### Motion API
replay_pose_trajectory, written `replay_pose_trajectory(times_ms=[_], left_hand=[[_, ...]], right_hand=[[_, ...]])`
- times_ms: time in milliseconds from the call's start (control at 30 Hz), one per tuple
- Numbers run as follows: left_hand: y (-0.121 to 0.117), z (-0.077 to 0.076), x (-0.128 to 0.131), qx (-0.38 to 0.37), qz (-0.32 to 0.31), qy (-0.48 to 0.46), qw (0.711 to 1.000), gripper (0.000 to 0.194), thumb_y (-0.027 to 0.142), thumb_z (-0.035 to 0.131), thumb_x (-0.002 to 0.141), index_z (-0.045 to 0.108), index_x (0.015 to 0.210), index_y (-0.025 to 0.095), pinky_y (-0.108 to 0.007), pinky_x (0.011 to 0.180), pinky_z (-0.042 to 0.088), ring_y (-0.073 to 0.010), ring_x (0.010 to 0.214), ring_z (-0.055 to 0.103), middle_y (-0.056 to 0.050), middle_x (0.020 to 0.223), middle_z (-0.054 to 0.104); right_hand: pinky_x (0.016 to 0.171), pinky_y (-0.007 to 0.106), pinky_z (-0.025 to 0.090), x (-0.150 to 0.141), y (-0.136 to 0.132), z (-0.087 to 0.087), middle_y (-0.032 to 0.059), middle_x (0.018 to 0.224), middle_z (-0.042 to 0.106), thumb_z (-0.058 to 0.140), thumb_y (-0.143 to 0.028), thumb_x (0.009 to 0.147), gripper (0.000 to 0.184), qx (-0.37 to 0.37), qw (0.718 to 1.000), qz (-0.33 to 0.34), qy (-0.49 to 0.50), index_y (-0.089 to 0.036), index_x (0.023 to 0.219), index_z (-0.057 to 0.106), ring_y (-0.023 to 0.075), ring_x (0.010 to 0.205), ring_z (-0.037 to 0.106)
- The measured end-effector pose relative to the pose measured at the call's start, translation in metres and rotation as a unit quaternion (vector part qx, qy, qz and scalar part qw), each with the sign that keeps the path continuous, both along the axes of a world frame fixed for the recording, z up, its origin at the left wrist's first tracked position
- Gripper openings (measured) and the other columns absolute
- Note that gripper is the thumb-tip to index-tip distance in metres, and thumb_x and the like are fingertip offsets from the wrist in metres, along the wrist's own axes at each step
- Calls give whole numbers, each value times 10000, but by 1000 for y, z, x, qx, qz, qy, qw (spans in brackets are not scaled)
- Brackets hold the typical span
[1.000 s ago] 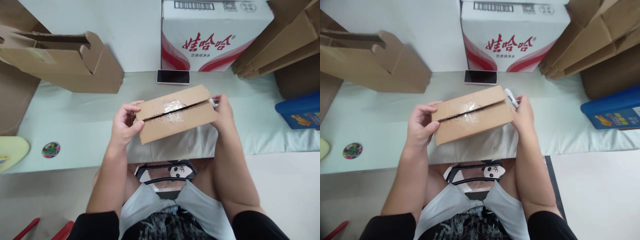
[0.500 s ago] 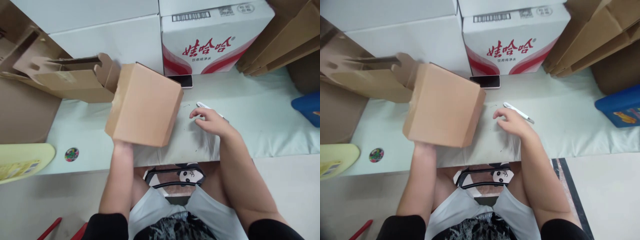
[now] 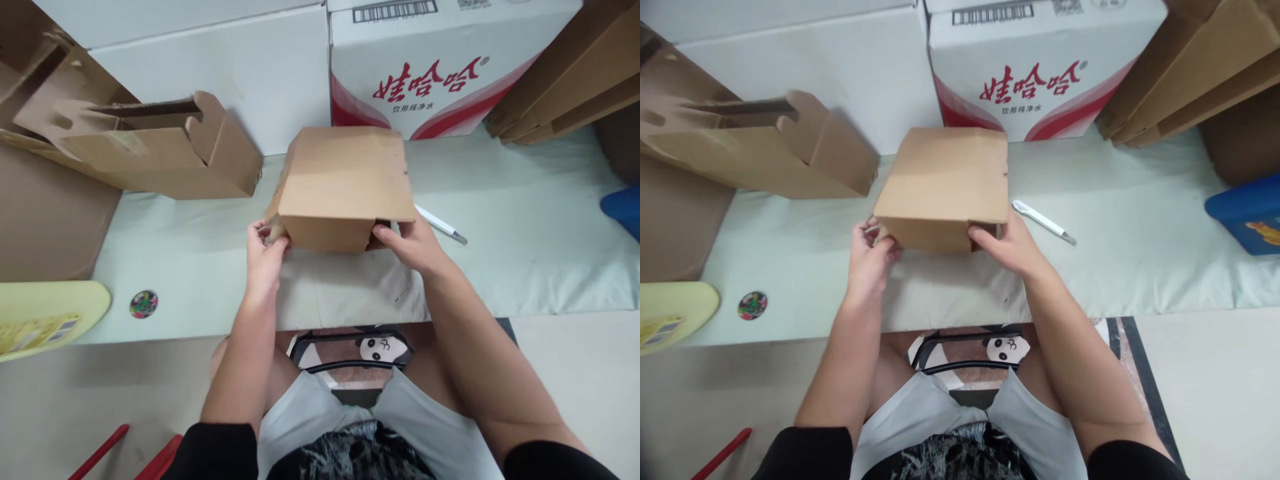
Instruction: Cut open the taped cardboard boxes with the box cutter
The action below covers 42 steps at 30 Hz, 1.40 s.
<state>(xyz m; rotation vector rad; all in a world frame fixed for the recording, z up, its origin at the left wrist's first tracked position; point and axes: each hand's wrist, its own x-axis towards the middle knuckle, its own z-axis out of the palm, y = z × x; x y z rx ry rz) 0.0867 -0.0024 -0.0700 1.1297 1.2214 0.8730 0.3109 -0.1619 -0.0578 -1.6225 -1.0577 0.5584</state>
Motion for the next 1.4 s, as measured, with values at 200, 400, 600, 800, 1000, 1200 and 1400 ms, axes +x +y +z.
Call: replay_pose_trajectory(times_ms=[200, 400, 600, 800, 1000, 1200, 1400], left_hand=[[4, -13, -4, 161, -64, 28, 984, 372, 440, 783, 829, 703, 1156, 281, -424, 1226, 429, -290, 1489, 478, -79, 1514, 564], [-2, -8, 7, 80, -78, -113, 987, 524, 697, 750, 802, 700, 1055, 240, -388, 1135, 492, -286, 1332, 622, -100, 1246, 735], [3, 0, 2, 108, -115, -81, 984, 619, 792, 731, 764, 734, 977, 212, -376, 1072, 522, -292, 1223, 682, -109, 1106, 771], [12, 6, -13, 108, -115, 41, 987, 587, 730, 849, 670, 732, 861, 188, -339, 799, 531, -244, 897, 673, -76, 866, 726], [7, 15, -16, 112, -131, -3, 985, 491, 609, 906, 629, 632, 660, 203, -269, 591, 387, -147, 633, 500, 8, 645, 512], [5, 25, -11, 67, -135, -127, 980, 265, 471, 745, 671, 742, 764, 223, -292, 578, 447, -177, 661, 557, -41, 723, 646], [11, 20, -11, 111, -82, -75, 988, 242, 282, 679, 630, 770, 849, 232, -283, 684, 515, -176, 784, 626, -33, 853, 720]], right_hand=[[971, 457, 588, 0, 3, 10, 112, 1229, 752, 767, -494, 725, 545, 23, 998, -20, 49, -228, 1180, 628, 310, 1147, 706], [585, 325, 534, 0, -1, 13, 8, 665, 657, 728, -536, 772, 340, -22, 992, 30, 120, -218, 815, 617, 174, 590, 623], [558, 342, 566, -1, -5, 9, 50, 723, 717, 589, -827, 808, 624, 12, 978, 72, 194, -214, 875, 684, 228, 670, 714], [1065, 465, 585, 1, -1, 6, 62, 975, 778, 635, -872, 743, 635, 9, 981, 10, 193, -265, 915, 711, 300, 1150, 731], [1073, 471, 585, 1, 6, 5, 73, 990, 761, 632, -691, 789, 456, 17, 975, -72, 208, -247, 886, 663, 297, 1122, 735], [938, 442, 637, 1, 6, 5, 82, 979, 749, 563, -548, 766, 336, 18, 970, -108, 215, -249, 888, 659, 300, 1091, 736], [925, 459, 627, 7, 4, 1, 83, 956, 738, 519, -604, 765, 428, 7, 978, -90, 190, -247, 954, 661, 314, 1091, 732]])
